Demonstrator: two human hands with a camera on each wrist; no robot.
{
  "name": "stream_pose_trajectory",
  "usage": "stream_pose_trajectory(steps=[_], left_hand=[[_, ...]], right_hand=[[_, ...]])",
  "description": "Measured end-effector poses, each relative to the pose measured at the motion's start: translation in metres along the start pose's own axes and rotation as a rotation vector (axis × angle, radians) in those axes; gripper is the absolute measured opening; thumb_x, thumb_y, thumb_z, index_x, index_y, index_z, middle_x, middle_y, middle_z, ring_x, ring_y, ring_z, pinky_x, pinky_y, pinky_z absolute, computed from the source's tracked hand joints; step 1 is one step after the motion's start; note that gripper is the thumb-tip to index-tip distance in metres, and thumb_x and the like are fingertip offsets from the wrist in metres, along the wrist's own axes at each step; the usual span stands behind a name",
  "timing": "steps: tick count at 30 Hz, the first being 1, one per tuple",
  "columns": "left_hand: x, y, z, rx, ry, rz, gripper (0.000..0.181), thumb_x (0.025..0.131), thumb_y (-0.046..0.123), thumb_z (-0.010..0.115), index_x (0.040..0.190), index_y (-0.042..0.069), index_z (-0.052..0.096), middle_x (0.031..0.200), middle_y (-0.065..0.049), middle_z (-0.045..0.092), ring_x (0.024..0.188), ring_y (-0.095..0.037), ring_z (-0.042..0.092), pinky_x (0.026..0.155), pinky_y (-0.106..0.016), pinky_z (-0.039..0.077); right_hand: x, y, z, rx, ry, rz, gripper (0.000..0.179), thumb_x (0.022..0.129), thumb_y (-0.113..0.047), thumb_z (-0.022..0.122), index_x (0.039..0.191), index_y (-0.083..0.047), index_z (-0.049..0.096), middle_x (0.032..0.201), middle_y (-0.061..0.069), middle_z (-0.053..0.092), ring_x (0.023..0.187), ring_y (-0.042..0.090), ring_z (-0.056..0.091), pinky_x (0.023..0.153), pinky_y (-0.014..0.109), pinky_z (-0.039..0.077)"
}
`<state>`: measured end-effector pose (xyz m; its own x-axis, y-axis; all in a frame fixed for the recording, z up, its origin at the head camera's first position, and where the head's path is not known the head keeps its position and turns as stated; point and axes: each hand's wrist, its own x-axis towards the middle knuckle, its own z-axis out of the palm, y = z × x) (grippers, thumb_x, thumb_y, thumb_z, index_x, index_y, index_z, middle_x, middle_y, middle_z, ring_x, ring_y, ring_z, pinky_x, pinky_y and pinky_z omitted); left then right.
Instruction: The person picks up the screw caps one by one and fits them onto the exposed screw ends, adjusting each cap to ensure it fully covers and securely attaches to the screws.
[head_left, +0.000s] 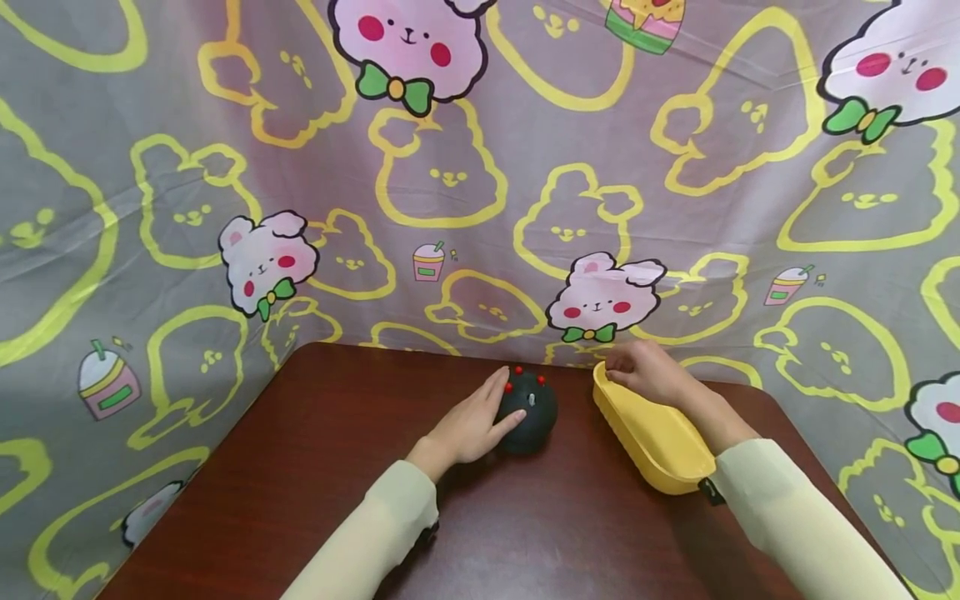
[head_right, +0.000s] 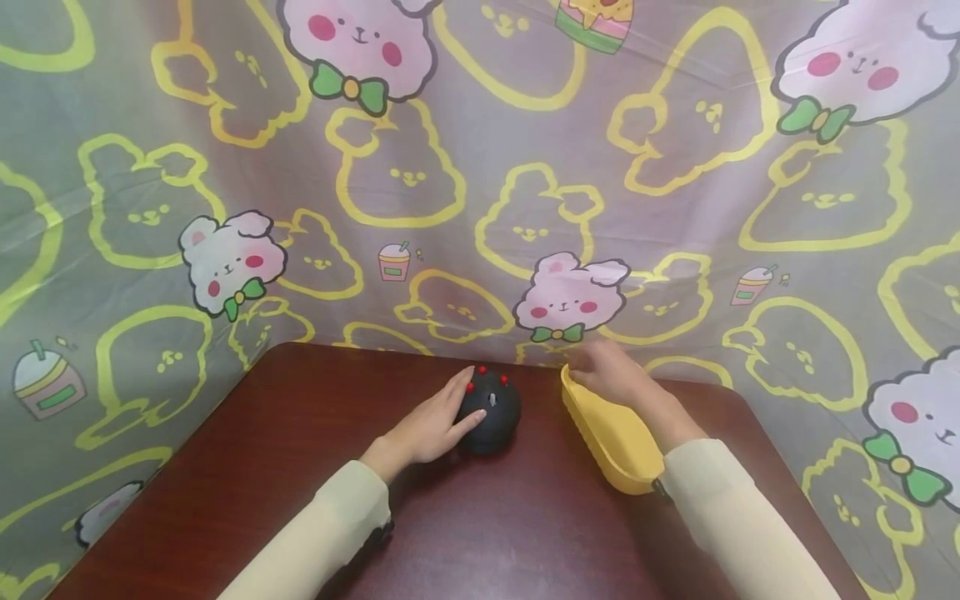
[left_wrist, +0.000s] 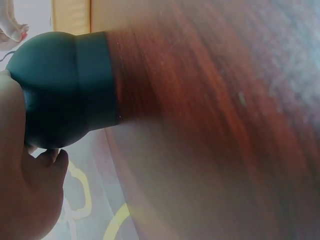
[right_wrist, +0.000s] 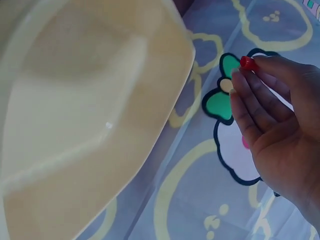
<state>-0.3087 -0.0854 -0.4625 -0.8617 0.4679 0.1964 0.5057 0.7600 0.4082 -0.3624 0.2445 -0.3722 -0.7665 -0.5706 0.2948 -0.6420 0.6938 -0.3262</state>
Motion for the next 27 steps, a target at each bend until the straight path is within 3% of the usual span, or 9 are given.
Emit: stream_pose_trajectory(steps=[5, 18, 27], left_hand=[[0.000, 0.000, 0.000, 0.004, -0.009, -0.005, 0.090, 0.102, 0.071, 0.030, 0.166, 0.012, 0.008, 0.172, -0.005, 0.013, 0.155, -0.018, 0.023, 0.122, -0.037, 0.027], [0.002, 0.000, 0.000, 0.007, -0.004, -0.015, 0.090, 0.101, 0.072, 0.030, 0.166, 0.012, 0.009, 0.172, -0.005, 0.013, 0.155, -0.018, 0.023, 0.122, -0.038, 0.028], [0.002, 0.001, -0.001, -0.002, -0.011, -0.022, 0.091, 0.101, 0.073, 0.029, 0.166, 0.012, 0.008, 0.172, -0.004, 0.012, 0.154, -0.017, 0.023, 0.122, -0.038, 0.028]], right_hand=[[-0.001, -0.009, 0.003, 0.047, 0.039, -0.011, 0.004, 0.089, -0.003, 0.076, 0.092, -0.001, 0.075, 0.082, 0.000, 0.075, 0.075, 0.011, 0.069, 0.069, 0.033, 0.057], [0.002, -0.045, 0.013, 0.122, 0.139, 0.004, 0.006, 0.091, -0.008, 0.077, 0.096, -0.007, 0.078, 0.083, -0.002, 0.075, 0.077, 0.016, 0.071, 0.073, 0.040, 0.060], [0.002, -0.058, 0.023, 0.165, 0.183, 0.003, 0.006, 0.089, -0.010, 0.080, 0.095, -0.010, 0.078, 0.087, -0.002, 0.074, 0.079, 0.013, 0.069, 0.079, 0.040, 0.060]])
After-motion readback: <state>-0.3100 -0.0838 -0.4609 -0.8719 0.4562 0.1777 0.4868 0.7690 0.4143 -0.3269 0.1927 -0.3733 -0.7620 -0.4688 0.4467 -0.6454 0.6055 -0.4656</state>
